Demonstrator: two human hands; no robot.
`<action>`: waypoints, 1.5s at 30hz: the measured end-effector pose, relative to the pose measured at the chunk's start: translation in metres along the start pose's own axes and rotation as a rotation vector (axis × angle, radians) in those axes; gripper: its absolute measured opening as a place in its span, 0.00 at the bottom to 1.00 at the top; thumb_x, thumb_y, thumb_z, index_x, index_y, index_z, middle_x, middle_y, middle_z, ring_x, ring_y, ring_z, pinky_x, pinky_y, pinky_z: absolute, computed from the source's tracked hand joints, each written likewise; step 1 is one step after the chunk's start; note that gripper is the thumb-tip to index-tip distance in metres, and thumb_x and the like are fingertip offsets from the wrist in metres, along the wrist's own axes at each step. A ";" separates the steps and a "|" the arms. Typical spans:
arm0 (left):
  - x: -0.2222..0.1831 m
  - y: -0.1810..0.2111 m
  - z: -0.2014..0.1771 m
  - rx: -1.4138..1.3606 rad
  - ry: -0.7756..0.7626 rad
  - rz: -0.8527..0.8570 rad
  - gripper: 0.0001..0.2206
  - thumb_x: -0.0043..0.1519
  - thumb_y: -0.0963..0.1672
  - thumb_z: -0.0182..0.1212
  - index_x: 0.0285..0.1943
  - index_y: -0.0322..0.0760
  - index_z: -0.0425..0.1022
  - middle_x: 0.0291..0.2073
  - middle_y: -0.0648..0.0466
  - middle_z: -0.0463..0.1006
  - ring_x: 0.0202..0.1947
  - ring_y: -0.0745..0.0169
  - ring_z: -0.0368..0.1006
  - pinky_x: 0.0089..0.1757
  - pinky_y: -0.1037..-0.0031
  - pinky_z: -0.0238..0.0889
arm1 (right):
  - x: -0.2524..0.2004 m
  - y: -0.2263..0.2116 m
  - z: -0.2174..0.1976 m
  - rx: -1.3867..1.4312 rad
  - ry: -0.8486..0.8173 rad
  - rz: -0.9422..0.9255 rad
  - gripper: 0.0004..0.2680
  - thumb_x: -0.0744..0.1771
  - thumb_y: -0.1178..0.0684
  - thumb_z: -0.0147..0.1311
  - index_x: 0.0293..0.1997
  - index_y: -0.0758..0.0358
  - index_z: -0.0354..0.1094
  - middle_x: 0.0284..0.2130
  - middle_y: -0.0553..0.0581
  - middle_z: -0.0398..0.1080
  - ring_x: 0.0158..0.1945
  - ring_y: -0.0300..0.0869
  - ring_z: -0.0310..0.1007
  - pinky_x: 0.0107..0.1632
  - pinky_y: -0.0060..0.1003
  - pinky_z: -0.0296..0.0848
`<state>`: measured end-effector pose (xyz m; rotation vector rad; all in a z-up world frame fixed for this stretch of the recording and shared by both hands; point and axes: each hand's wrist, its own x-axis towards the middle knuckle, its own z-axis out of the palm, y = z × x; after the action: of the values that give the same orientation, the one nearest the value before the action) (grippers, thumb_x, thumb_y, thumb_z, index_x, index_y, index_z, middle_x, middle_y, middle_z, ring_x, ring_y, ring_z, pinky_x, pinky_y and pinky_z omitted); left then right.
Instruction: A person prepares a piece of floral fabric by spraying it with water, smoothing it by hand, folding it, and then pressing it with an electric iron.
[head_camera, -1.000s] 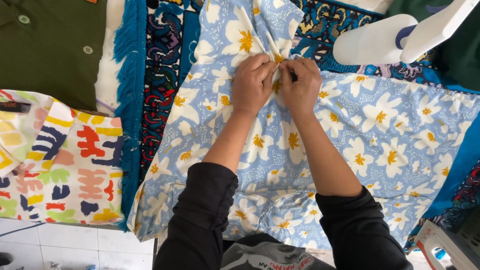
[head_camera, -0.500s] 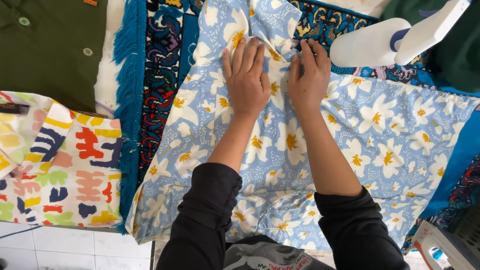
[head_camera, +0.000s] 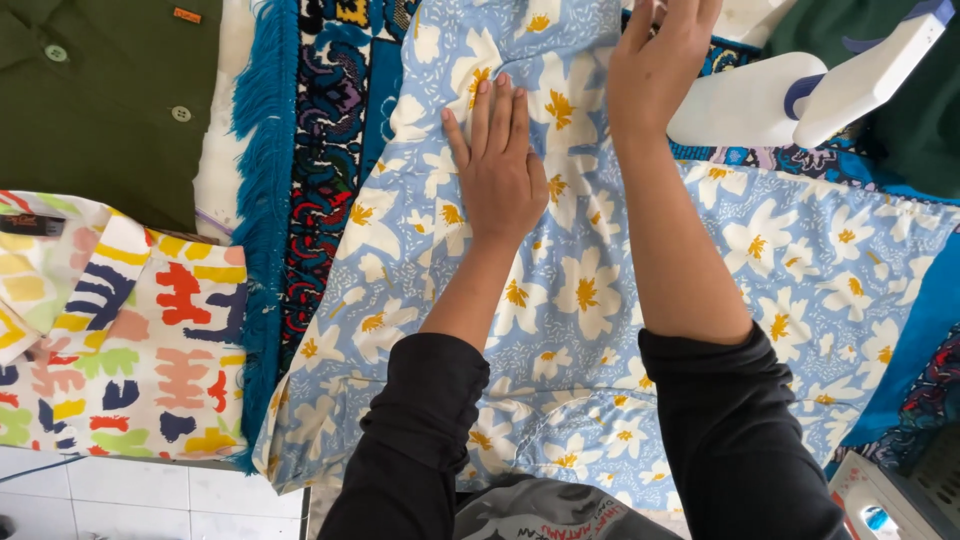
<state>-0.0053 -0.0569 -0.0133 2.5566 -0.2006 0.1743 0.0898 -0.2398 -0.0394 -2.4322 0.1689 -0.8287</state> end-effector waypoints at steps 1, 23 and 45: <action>0.001 0.001 -0.001 -0.003 0.001 -0.003 0.26 0.65 0.41 0.47 0.76 0.36 0.63 0.75 0.52 0.58 0.78 0.52 0.46 0.74 0.42 0.25 | -0.004 -0.023 -0.014 -0.001 -0.002 -0.003 0.12 0.75 0.62 0.51 0.66 0.50 0.66 0.65 0.54 0.60 0.36 0.46 0.72 0.39 0.39 0.73; 0.156 -0.097 -0.002 0.076 0.281 -0.046 0.20 0.57 0.47 0.76 0.47 0.51 0.64 0.43 0.53 0.66 0.48 0.47 0.62 0.47 0.56 0.54 | -0.038 -0.044 -0.044 -0.161 -0.559 0.030 0.20 0.76 0.45 0.25 0.79 0.54 0.49 0.77 0.52 0.43 0.81 0.49 0.36 0.79 0.56 0.32; 0.113 -0.088 -0.041 0.070 -0.240 0.496 0.22 0.77 0.48 0.42 0.78 0.39 0.63 0.76 0.51 0.53 0.76 0.50 0.48 0.71 0.56 0.38 | -0.039 -0.048 -0.045 -0.177 -0.484 -0.036 0.21 0.74 0.42 0.35 0.79 0.51 0.50 0.77 0.56 0.43 0.81 0.54 0.41 0.77 0.60 0.41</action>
<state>0.1183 0.0263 -0.0069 2.5450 -0.9351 0.0584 0.0286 -0.2097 -0.0047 -2.7286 0.0143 -0.2266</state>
